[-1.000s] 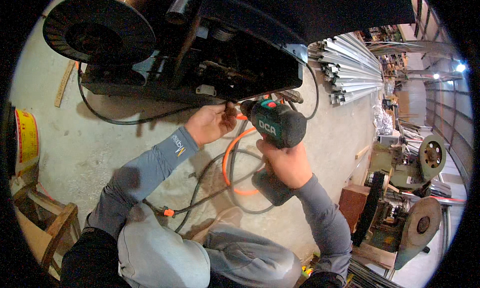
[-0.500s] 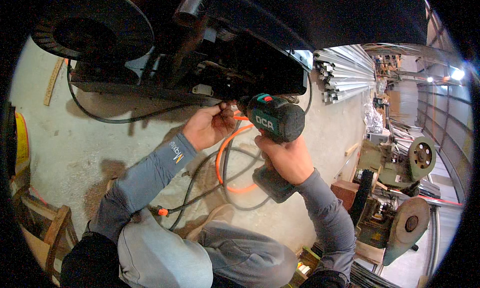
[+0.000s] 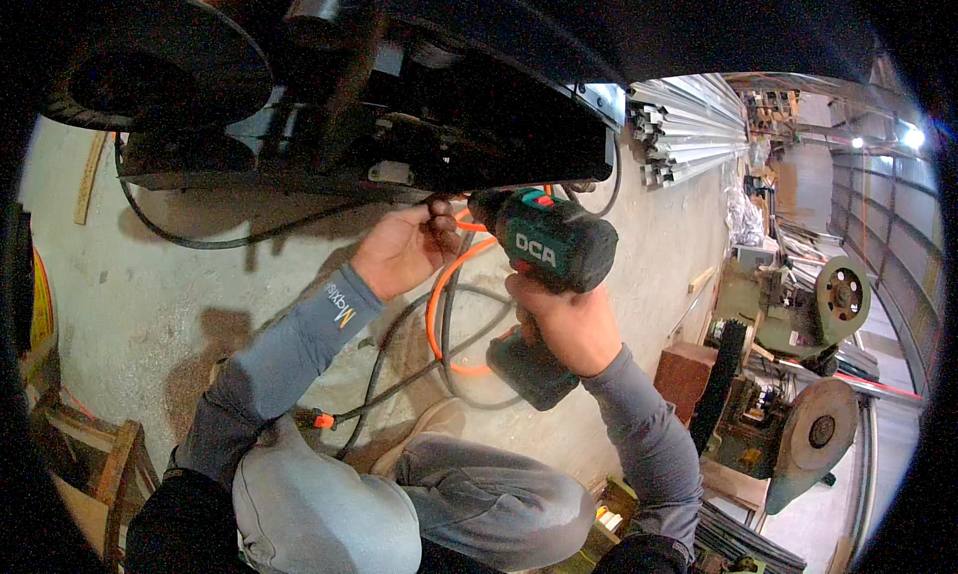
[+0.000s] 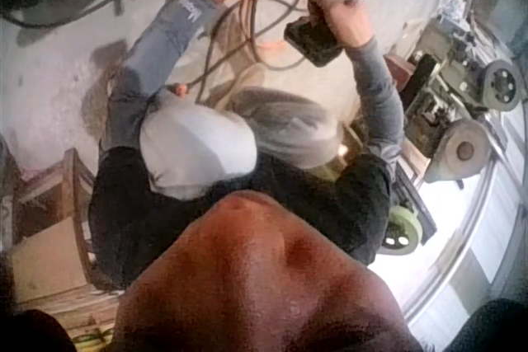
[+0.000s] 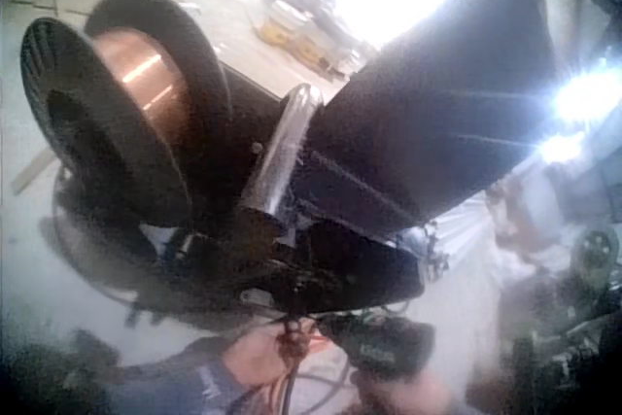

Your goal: The person uses a cordless drill to fasten screws into a black metal machine, likely a welding unit, in a workshop. They repeatedly position screws and drive them in, then briefly handle a small black box with a QR code before continuing to secure the machine.

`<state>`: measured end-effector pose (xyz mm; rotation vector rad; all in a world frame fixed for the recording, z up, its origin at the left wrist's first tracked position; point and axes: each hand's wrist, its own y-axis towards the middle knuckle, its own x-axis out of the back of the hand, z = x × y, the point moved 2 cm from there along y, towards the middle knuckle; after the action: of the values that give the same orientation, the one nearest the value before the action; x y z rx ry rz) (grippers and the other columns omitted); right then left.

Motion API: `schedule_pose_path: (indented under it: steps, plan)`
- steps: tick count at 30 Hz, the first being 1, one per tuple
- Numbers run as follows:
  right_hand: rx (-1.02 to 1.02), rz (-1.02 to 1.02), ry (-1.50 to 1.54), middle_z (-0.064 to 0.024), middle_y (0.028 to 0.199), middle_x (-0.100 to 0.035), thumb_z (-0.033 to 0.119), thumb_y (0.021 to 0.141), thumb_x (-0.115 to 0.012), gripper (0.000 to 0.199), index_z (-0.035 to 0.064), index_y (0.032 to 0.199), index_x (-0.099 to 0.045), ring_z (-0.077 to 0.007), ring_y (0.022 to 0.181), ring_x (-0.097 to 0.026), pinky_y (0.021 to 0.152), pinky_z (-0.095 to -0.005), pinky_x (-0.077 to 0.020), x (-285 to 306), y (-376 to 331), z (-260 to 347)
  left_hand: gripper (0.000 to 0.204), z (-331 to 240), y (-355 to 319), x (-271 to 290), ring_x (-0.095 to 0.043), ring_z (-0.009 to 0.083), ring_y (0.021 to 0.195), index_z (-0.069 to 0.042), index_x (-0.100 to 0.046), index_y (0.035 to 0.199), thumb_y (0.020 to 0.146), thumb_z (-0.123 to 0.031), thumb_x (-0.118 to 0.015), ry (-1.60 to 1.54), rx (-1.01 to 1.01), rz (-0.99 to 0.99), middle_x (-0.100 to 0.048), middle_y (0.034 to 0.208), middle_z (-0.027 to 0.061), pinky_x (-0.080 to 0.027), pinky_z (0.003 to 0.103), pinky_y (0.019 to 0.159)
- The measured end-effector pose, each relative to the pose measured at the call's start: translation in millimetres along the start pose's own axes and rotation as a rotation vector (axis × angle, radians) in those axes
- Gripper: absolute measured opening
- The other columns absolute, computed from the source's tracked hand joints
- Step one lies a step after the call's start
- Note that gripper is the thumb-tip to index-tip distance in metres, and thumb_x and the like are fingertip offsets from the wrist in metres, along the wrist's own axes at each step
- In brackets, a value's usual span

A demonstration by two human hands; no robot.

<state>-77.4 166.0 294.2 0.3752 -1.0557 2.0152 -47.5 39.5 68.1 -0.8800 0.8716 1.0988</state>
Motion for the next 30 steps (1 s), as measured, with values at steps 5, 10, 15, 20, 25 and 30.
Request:
schedule_pose_path:
  steps: [5, 10, 15, 20, 25, 30]
  plan:
    - [0.130, -0.033, -0.047, -0.0020, 0.072, -0.062, 0.009, 0.093, -0.069, 0.016, 0.0027, 0.107, -0.065, -0.0118, 0.055, -0.055, 0.052, -0.0298, -0.0440, 5, 4, -15, 0.018, 0, -10, -18, -0.062, 0.0132, 0.083, -0.007, -0.065, 0.110, 0.108, -0.019, -0.051, 0.276, -0.045, -0.253, -0.065, 0.093, 0.0007, -0.053, 0.031, 0.075]
    - [0.185, -0.008, -0.075, -0.0013, 0.070, -0.061, 0.007, 0.094, -0.068, 0.016, 0.0022, 0.109, -0.065, -0.0112, 0.052, -0.053, 0.050, -0.0287, -0.0423, 5, 7, -13, 0.024, -5, -4, -7, -0.065, 0.0130, 0.083, -0.006, -0.069, 0.116, 0.106, -0.021, -0.053, 0.572, -0.217, -0.395, -0.072, 0.097, 0.0032, -0.052, 0.030, 0.073]
    - [0.168, 0.001, -0.121, -0.0009, 0.070, -0.060, 0.007, 0.094, -0.069, 0.016, 0.0017, 0.109, -0.065, -0.0107, 0.052, -0.054, 0.051, -0.0284, -0.0428, 10, 9, -10, 0.023, -9, -1, -6, -0.068, 0.0145, 0.077, -0.004, -0.073, 0.108, 0.103, -0.019, -0.057, 0.979, -0.425, -0.492, -0.075, 0.093, 0.0054, -0.050, 0.029, 0.068]
    - [-0.085, 0.081, -0.050, 0.0000, 0.080, -0.064, 0.010, 0.090, -0.072, 0.025, 0.0048, 0.114, -0.066, -0.0095, 0.065, -0.059, 0.059, -0.0292, -0.0507, 19, 12, 14, 0.023, -11, -1, 1, -0.066, 0.0142, 0.075, -0.002, -0.072, 0.106, 0.105, -0.020, -0.058, 0.992, -0.466, -0.484, -0.074, 0.091, 0.0055, -0.048, 0.030, 0.067]
    - [-0.037, 0.048, -0.109, 0.0004, 0.077, -0.063, 0.011, 0.090, -0.073, 0.023, 0.0066, 0.111, -0.067, -0.0094, 0.064, -0.057, 0.060, -0.0302, -0.0507, 14, 10, 18, 0.023, -7, 1, 3, -0.066, 0.0140, 0.075, -0.002, -0.071, 0.106, 0.106, -0.019, -0.056, 0.976, -0.478, -0.477, -0.074, 0.091, 0.0061, -0.049, 0.030, 0.067]
    - [0.158, 0.054, -0.231, 0.0006, 0.066, -0.059, 0.010, 0.095, -0.068, 0.008, 0.0051, 0.099, -0.065, -0.0092, 0.049, -0.052, 0.049, -0.0276, -0.0412, 5, 11, 34, 0.021, -8, 5, 10, -0.067, 0.0150, 0.077, -0.001, -0.069, 0.105, 0.106, -0.020, -0.059, 0.937, -0.511, -0.433, -0.074, 0.093, 0.0075, -0.049, 0.031, 0.067]
